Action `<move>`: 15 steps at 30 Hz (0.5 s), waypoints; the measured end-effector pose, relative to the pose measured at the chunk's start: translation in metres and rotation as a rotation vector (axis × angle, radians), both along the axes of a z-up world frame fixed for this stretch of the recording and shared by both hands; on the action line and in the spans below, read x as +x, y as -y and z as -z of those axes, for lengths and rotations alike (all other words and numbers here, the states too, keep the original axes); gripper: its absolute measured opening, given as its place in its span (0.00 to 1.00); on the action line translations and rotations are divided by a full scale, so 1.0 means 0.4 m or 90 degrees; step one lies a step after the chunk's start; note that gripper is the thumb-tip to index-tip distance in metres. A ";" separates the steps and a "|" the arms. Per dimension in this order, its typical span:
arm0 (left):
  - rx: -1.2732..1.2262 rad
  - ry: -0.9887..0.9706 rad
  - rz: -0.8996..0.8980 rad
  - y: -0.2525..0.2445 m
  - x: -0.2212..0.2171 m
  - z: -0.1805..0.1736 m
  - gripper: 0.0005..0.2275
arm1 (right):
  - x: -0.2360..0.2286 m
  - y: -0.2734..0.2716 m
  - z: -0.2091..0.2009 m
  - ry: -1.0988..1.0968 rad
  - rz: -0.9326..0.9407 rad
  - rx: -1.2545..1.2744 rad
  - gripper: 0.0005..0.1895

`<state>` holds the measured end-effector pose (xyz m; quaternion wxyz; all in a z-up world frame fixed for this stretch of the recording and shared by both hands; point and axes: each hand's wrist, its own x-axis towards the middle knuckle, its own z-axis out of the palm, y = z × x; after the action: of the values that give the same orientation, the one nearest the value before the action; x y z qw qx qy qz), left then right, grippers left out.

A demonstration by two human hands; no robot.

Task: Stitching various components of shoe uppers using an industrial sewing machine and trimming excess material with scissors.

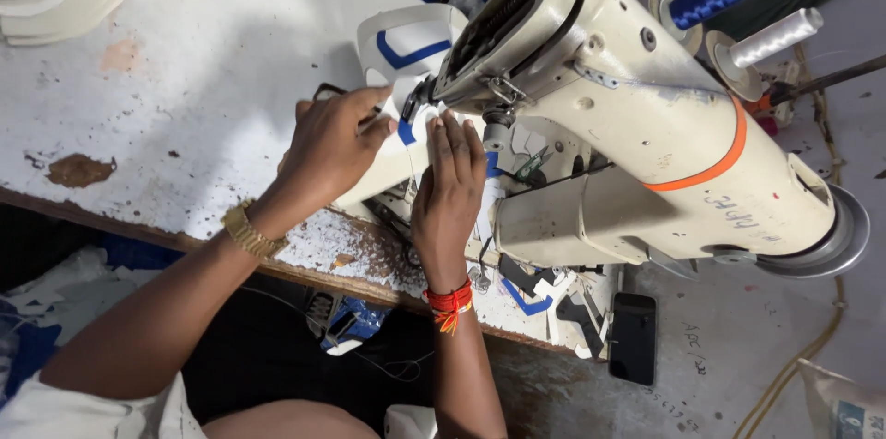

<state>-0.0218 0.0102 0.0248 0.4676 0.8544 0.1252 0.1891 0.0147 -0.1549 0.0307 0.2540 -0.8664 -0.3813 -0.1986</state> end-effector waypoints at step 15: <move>0.026 -0.241 0.326 -0.159 0.240 -0.029 0.15 | -0.049 -0.033 0.010 0.062 0.163 -0.053 0.29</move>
<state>0.0740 0.0737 0.0363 0.4508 0.8875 -0.0127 -0.0948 -0.0048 -0.1418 0.0266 0.1718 -0.9071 -0.2872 -0.2553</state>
